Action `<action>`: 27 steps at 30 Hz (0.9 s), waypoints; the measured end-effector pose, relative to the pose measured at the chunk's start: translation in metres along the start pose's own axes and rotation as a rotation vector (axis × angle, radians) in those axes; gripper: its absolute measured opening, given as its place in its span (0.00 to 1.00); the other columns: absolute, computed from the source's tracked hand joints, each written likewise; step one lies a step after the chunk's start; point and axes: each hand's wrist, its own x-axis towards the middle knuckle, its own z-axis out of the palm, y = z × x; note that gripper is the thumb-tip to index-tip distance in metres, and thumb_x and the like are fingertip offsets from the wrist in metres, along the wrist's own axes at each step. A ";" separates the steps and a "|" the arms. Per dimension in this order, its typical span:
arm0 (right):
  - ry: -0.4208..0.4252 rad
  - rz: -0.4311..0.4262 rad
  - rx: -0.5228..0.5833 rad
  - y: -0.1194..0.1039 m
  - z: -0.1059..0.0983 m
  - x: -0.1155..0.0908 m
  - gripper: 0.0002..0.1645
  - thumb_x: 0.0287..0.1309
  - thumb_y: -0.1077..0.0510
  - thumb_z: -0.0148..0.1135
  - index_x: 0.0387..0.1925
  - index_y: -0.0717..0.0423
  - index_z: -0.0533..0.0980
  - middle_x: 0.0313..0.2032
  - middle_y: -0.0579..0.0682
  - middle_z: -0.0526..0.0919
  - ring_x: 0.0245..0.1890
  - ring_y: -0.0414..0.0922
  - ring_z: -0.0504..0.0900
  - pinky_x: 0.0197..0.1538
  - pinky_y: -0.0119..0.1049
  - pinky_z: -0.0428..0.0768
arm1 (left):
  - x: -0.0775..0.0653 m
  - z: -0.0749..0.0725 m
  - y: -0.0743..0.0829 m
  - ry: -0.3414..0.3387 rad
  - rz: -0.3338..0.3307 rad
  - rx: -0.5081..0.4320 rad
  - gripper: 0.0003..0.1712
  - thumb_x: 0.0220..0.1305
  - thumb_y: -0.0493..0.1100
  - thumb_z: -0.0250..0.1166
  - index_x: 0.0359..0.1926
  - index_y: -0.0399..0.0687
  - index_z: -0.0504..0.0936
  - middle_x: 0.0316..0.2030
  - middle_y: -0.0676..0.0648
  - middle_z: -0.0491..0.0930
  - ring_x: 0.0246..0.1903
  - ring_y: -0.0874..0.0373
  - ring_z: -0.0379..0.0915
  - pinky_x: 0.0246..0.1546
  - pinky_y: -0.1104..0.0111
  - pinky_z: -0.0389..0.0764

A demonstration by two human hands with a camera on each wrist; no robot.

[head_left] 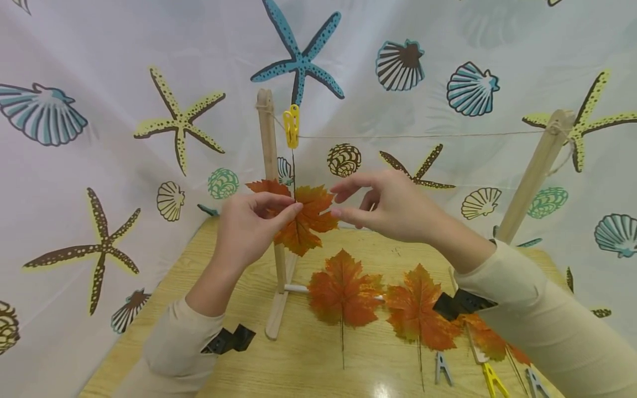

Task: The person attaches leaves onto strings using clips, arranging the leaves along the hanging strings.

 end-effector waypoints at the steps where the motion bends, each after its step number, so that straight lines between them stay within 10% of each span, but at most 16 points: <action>1: 0.000 0.001 0.004 0.001 0.001 -0.001 0.17 0.62 0.55 0.69 0.52 0.54 0.82 0.45 0.49 0.86 0.23 0.38 0.84 0.27 0.35 0.80 | -0.001 0.001 -0.002 -0.008 0.014 -0.009 0.12 0.60 0.51 0.73 0.39 0.49 0.91 0.32 0.48 0.88 0.25 0.56 0.77 0.21 0.71 0.75; 27: -0.004 -0.042 -0.047 0.033 0.039 -0.045 0.18 0.61 0.55 0.70 0.53 0.53 0.82 0.46 0.47 0.88 0.22 0.30 0.80 0.34 0.30 0.83 | -0.031 0.024 -0.035 -0.231 0.165 -0.136 0.10 0.60 0.45 0.73 0.42 0.49 0.90 0.32 0.55 0.88 0.22 0.64 0.78 0.20 0.70 0.76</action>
